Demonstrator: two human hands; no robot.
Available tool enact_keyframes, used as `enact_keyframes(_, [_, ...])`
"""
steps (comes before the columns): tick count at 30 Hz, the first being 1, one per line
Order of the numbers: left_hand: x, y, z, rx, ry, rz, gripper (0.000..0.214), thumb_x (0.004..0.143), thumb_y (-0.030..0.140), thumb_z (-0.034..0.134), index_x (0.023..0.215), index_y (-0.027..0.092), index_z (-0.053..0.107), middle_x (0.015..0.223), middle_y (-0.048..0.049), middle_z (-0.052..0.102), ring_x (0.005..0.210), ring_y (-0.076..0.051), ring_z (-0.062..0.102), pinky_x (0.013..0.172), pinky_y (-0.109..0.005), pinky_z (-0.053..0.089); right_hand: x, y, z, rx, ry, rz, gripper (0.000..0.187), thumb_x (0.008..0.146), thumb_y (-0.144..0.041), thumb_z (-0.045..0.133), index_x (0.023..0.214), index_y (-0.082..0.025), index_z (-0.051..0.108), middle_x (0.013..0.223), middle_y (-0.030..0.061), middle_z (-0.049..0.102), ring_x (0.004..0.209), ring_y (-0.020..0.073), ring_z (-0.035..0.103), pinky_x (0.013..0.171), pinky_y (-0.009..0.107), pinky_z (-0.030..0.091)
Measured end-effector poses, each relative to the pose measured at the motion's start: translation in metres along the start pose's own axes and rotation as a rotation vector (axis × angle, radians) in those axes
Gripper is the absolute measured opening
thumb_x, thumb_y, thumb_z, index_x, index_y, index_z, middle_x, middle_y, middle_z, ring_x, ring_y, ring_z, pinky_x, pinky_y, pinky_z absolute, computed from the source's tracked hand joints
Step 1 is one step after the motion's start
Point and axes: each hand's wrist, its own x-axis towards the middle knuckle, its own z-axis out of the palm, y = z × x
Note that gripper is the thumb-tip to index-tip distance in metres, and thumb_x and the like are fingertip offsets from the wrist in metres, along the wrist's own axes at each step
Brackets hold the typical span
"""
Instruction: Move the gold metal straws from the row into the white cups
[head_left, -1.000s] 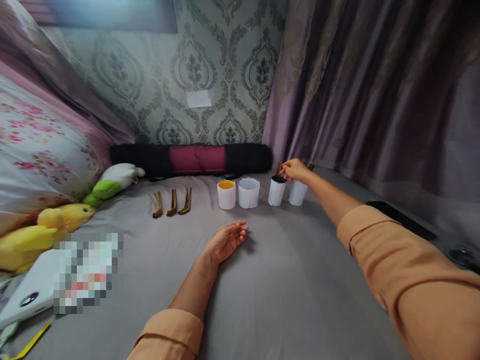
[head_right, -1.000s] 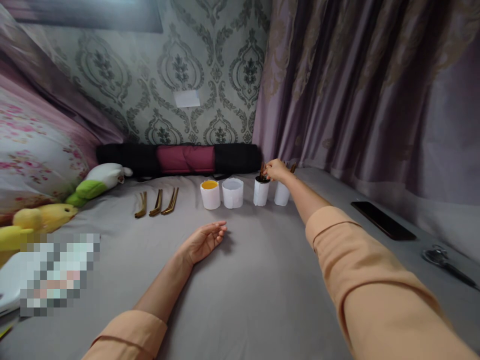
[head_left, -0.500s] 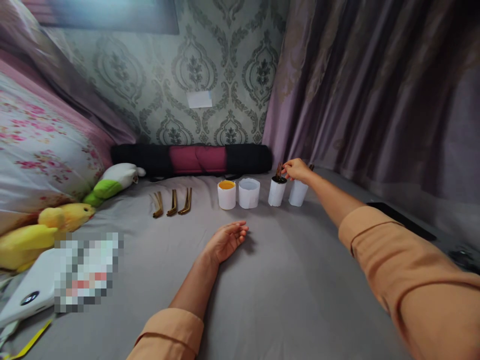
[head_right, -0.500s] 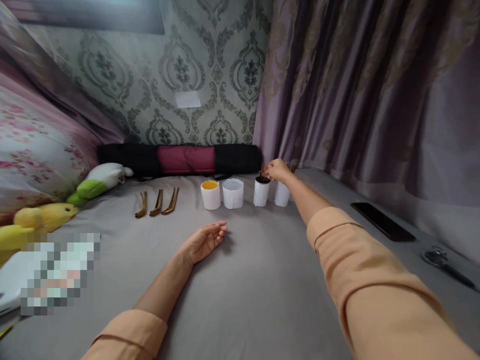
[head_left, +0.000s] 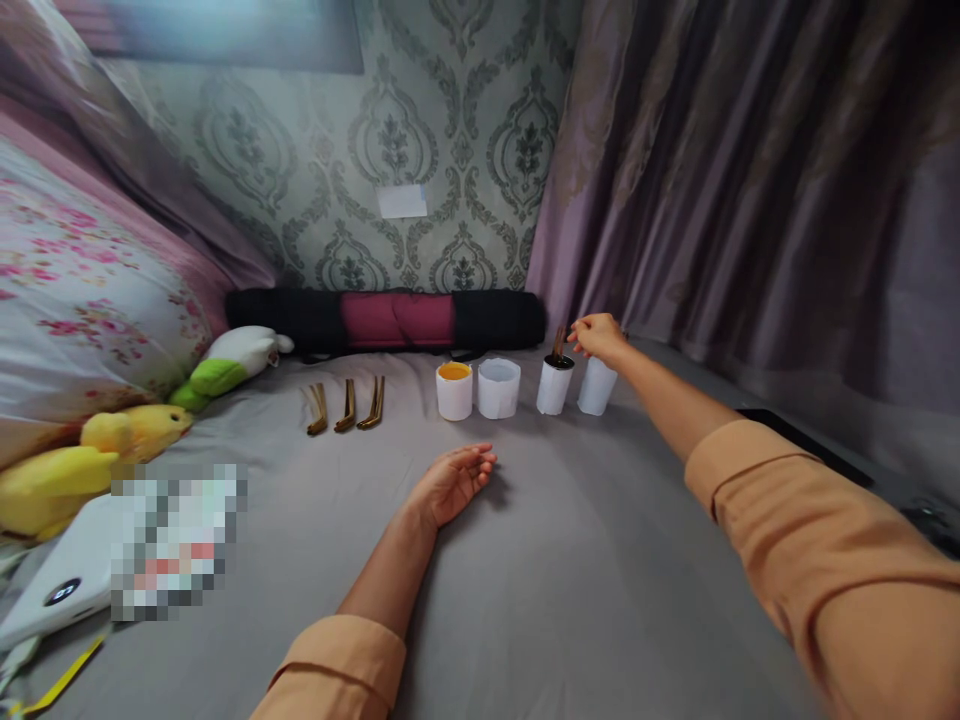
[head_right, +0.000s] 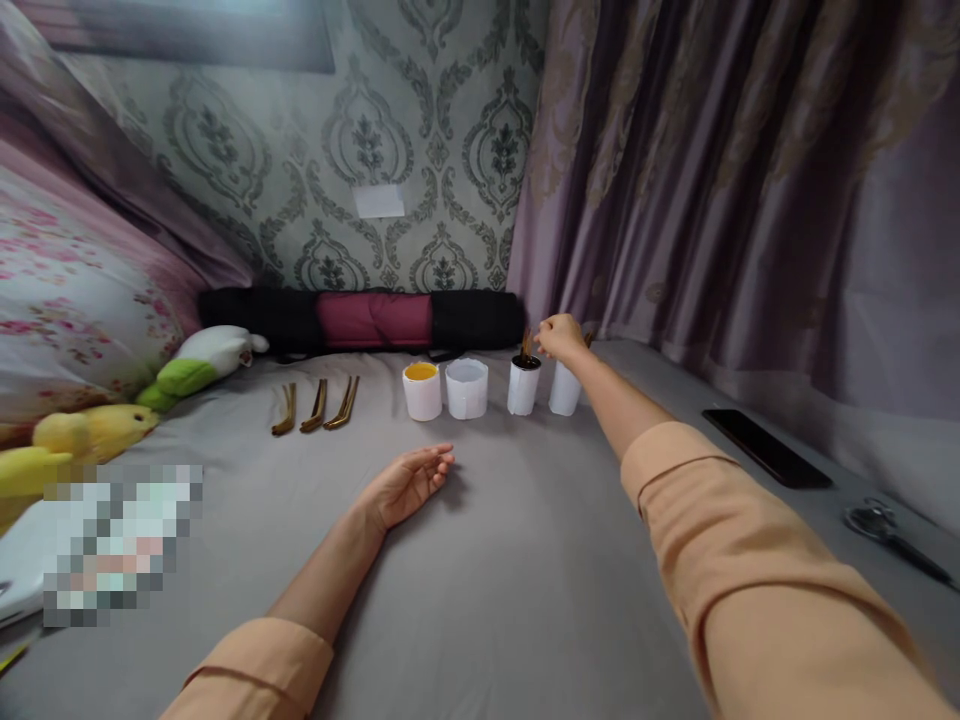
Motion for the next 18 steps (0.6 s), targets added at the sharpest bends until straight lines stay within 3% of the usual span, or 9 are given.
enact_keyframes(13, [0.001, -0.001, -0.002, -0.010, -0.002, -0.006, 0.017, 0.075, 0.008, 0.054, 0.092, 0.006, 0.057, 0.080, -0.0086, 0.060, 0.062, -0.008, 0.055, 0.055, -0.018, 0.047, -0.014, -0.004, -0.005, 0.169, 0.153, 0.005, 0.026, 0.083, -0.032, 0.047, 0.073, -0.012, 0.058, 0.057, 0.0038, 0.060, 0.038, 0.0049, 0.050, 0.036, 0.014, 0.036])
enact_keyframes(18, [0.002, -0.001, -0.004, -0.018, -0.006, -0.005, 0.018, 0.074, 0.008, 0.054, 0.092, 0.006, 0.056, 0.080, -0.0088, 0.060, 0.063, -0.008, 0.056, 0.056, -0.018, 0.047, -0.026, -0.003, -0.006, 0.225, 0.148, -0.001, 0.028, 0.083, -0.034, 0.046, 0.071, -0.012, 0.057, 0.054, 0.0022, 0.057, 0.037, 0.0048, 0.049, 0.036, 0.014, 0.035])
